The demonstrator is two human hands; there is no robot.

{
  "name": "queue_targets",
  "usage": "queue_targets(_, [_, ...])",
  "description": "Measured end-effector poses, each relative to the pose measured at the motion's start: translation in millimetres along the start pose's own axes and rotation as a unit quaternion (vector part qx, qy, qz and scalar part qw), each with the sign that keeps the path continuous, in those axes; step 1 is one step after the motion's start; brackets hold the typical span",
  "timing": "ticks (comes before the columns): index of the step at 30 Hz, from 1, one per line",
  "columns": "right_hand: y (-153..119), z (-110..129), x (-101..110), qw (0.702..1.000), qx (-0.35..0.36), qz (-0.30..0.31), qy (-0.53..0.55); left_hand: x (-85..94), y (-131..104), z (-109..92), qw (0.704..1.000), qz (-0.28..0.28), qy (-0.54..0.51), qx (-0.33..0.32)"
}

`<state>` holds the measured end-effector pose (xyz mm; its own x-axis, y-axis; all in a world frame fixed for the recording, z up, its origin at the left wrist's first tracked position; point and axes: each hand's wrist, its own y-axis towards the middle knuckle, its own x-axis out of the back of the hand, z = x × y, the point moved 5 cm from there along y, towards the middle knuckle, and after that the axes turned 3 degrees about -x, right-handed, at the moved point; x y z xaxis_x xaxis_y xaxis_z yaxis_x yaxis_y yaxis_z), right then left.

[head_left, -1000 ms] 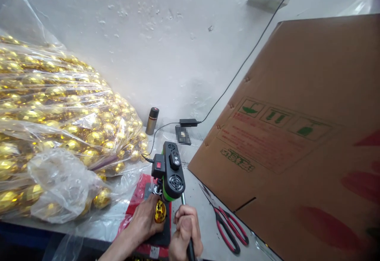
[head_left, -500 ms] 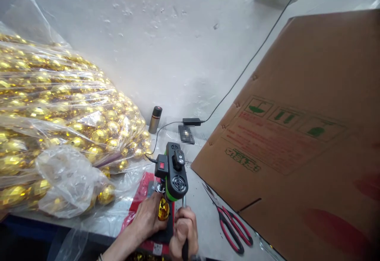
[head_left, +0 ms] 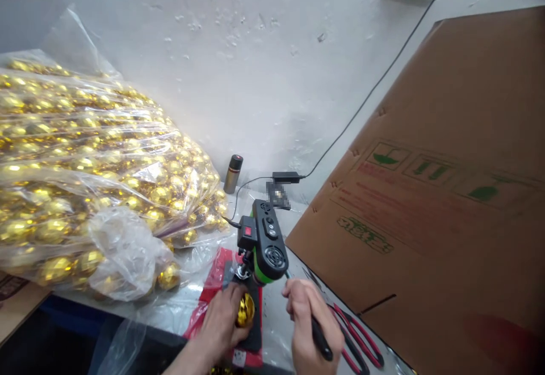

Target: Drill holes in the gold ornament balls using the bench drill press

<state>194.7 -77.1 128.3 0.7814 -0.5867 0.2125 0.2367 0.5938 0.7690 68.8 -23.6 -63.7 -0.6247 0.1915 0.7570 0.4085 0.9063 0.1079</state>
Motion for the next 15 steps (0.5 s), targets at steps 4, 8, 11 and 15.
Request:
queue_targets(4, [1.9, -3.2, -2.7, 1.0, -0.016, -0.011, -0.001, -25.3, -42.8, 26.6, 0.987, -0.088, 0.066, -0.117])
queue_targets(8, [-25.0, -17.6, -8.6, 0.998, -0.037, -0.043, 0.02, 14.5, -57.2, 37.1, 0.978, -0.135, 0.071, -0.14])
queue_targets(11, [-36.1, -23.9, -11.1, 0.996, -0.05, -0.055, 0.046, 85.5, -25.7, 45.9, 0.976, -0.204, 0.067, -0.025])
queue_targets(15, [-33.5, -24.3, -12.1, 0.997, -0.03, -0.054, 0.044, 154.2, 25.2, 63.3, 0.959, -0.273, 0.025, 0.08])
